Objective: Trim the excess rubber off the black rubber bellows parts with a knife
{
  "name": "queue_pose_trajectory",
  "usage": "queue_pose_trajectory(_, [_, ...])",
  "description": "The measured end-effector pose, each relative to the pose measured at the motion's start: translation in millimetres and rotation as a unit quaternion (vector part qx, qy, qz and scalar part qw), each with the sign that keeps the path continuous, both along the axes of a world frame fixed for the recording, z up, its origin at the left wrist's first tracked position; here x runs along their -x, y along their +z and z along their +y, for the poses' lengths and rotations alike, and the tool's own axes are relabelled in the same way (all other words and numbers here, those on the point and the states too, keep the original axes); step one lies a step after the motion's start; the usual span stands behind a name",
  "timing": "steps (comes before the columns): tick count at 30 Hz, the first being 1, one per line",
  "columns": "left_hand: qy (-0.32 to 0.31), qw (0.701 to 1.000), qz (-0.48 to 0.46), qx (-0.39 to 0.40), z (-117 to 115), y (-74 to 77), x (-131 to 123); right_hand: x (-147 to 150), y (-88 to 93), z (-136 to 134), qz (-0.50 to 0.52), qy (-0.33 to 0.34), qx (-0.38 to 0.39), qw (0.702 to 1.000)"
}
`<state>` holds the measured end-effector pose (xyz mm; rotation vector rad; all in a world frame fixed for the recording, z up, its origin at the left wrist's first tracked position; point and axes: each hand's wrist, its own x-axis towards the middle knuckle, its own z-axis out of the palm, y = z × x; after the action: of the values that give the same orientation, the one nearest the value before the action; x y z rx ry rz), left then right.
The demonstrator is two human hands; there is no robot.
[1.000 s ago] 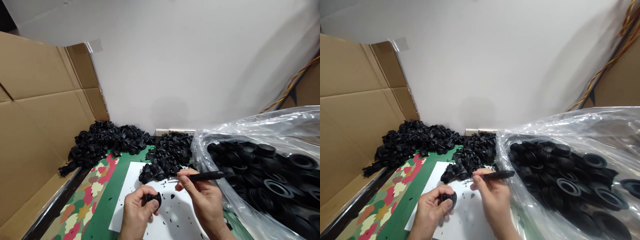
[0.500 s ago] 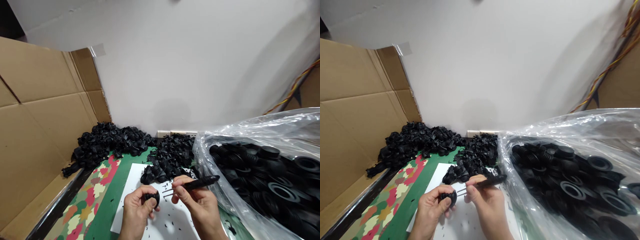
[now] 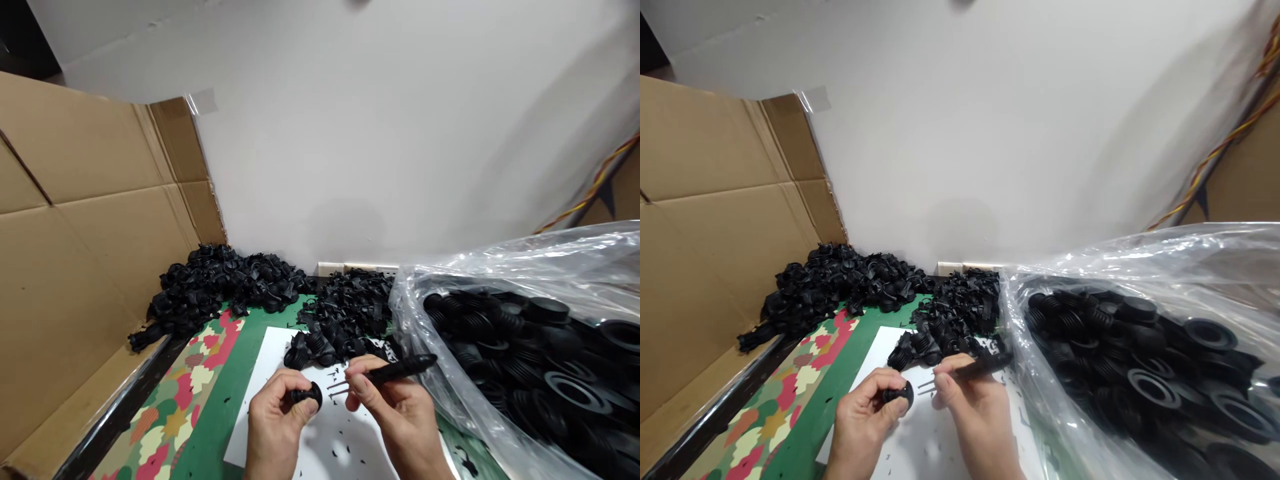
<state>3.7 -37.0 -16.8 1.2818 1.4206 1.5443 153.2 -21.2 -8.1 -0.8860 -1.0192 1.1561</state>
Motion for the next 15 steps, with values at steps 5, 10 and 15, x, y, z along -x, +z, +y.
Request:
queue_pose_trajectory(5, [0.013, 1.000, 0.016, -0.003, 0.1, 1.0, 0.2, -0.1, -0.9, 0.3, -0.024, -0.002, -0.012, 1.000])
queue_pose_trajectory(10, [0.017, 0.999, 0.029, 0.029, -1.1, -1.0, 0.9, 0.7, -4.7, 1.5, -0.023, 0.003, -0.020, 1.000])
queue_pose_trajectory(15, [0.006, 0.997, 0.064, 0.032, -3.6, -1.5, 0.5, 1.7, -9.4, 1.8, -0.015, 0.021, -0.050, 0.998])
